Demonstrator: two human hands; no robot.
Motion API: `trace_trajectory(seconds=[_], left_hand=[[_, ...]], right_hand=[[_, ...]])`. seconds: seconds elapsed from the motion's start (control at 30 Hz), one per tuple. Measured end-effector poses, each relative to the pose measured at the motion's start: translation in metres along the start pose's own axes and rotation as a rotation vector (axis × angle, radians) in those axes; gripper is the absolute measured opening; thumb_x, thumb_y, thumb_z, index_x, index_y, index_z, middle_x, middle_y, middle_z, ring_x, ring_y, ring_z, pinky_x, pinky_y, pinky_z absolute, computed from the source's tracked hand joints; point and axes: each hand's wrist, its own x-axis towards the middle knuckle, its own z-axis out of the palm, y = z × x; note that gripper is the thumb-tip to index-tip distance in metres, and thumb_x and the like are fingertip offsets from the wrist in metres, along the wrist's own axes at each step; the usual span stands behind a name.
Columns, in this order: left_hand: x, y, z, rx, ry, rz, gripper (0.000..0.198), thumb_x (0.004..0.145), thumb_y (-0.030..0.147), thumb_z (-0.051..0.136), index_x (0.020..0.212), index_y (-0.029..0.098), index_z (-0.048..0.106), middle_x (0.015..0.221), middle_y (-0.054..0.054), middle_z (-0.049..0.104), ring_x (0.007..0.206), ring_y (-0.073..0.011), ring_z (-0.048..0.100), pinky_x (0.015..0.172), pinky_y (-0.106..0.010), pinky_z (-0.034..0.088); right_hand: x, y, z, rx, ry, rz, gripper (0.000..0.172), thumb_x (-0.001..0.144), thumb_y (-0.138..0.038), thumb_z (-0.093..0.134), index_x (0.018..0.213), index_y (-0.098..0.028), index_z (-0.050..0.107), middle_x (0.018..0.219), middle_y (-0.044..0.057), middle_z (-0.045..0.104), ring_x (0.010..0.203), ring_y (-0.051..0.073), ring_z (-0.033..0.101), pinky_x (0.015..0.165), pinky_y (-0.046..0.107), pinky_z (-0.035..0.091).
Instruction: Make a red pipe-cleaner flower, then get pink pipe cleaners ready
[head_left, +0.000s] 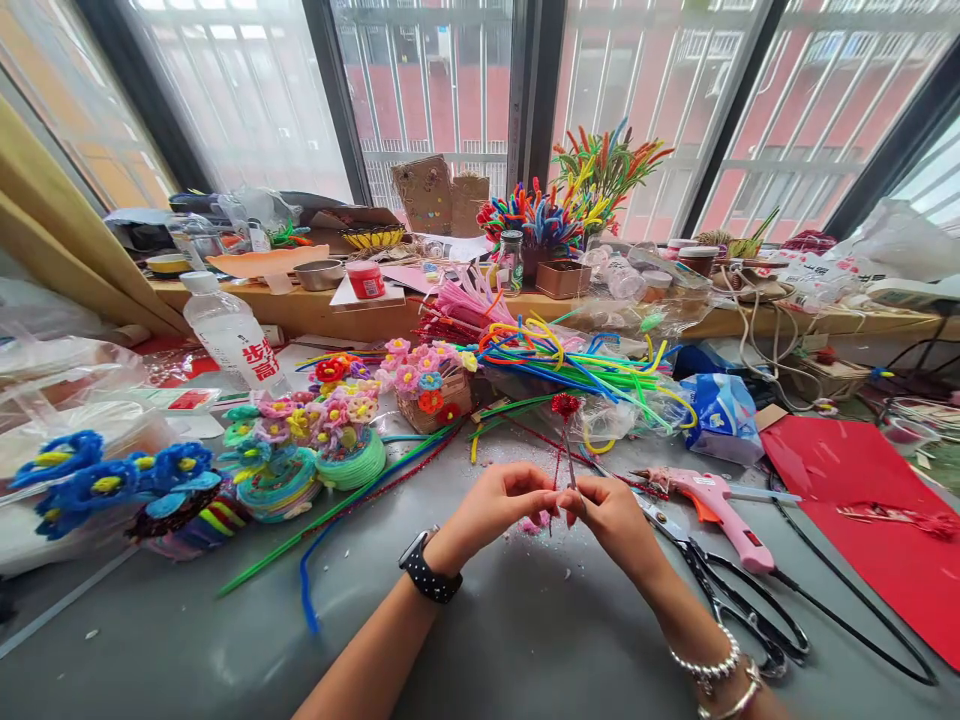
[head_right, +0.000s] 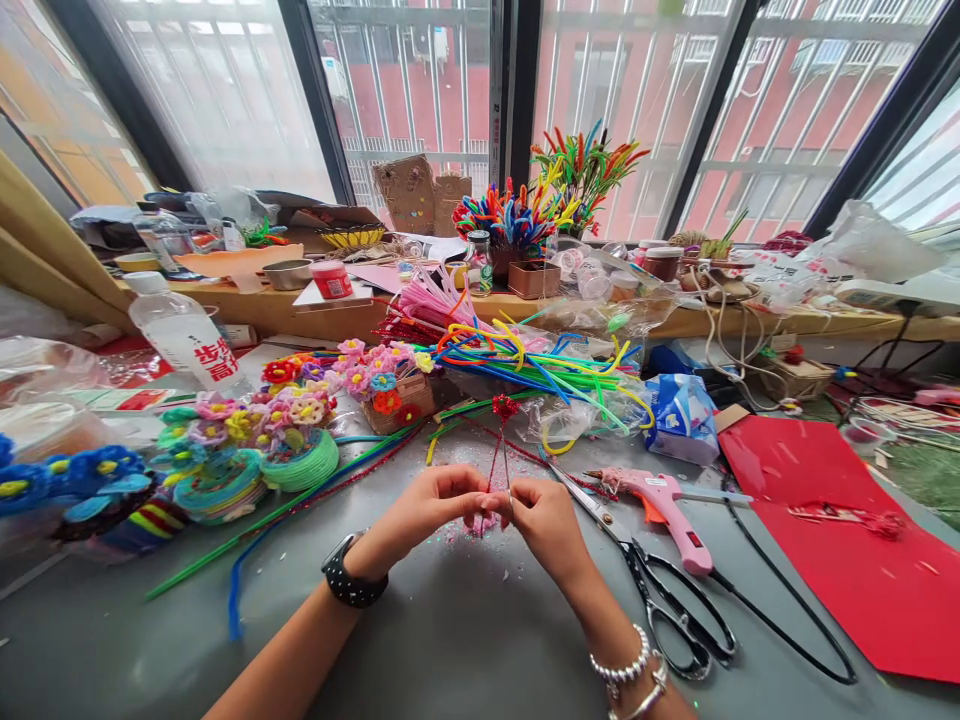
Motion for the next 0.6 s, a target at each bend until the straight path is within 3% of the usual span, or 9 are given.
trace_trajectory(seconds=[0.3,0.4,0.6], left_hand=[[0.0003,-0.0029,0.0004,0.046,-0.034,0.004,0.025,0.068,0.035,0.057,0.07,0.011,0.057,0.064,-0.002,0.06,0.054,-0.0081,0.051,0.051,-0.019,0.038],[0.0018,-0.0046,-0.0011,0.113,0.094,0.069,0.024,0.067,0.035,0.058,0.069,0.011,0.056,0.062,-0.001,0.057,0.055,-0.009,0.051,0.053,-0.021,0.04],[0.0005,-0.0033,-0.0042,0.502,0.498,0.263,0.016,0.072,0.03,0.052,0.069,0.016,0.059,0.068,-0.002,0.061,0.061,-0.0116,0.052,0.06,-0.023,0.041]], right_hand=[[0.0014,0.0014,-0.0011,-0.001,0.009,-0.025,0.061,0.066,-0.07,0.035,0.044,-0.014,0.048,0.043,-0.003,0.036,0.045,0.008,0.031,0.045,0.021,0.024],[0.002,0.0011,-0.0018,0.008,0.002,-0.032,0.06,0.065,-0.07,0.035,0.047,-0.014,0.049,0.044,-0.003,0.034,0.045,0.008,0.031,0.044,0.021,0.023],[0.0001,-0.0038,-0.0027,-0.059,-0.05,-0.056,0.058,0.069,-0.067,0.035,0.052,-0.014,0.054,0.047,-0.002,0.041,0.047,0.009,0.034,0.046,0.021,0.025]])
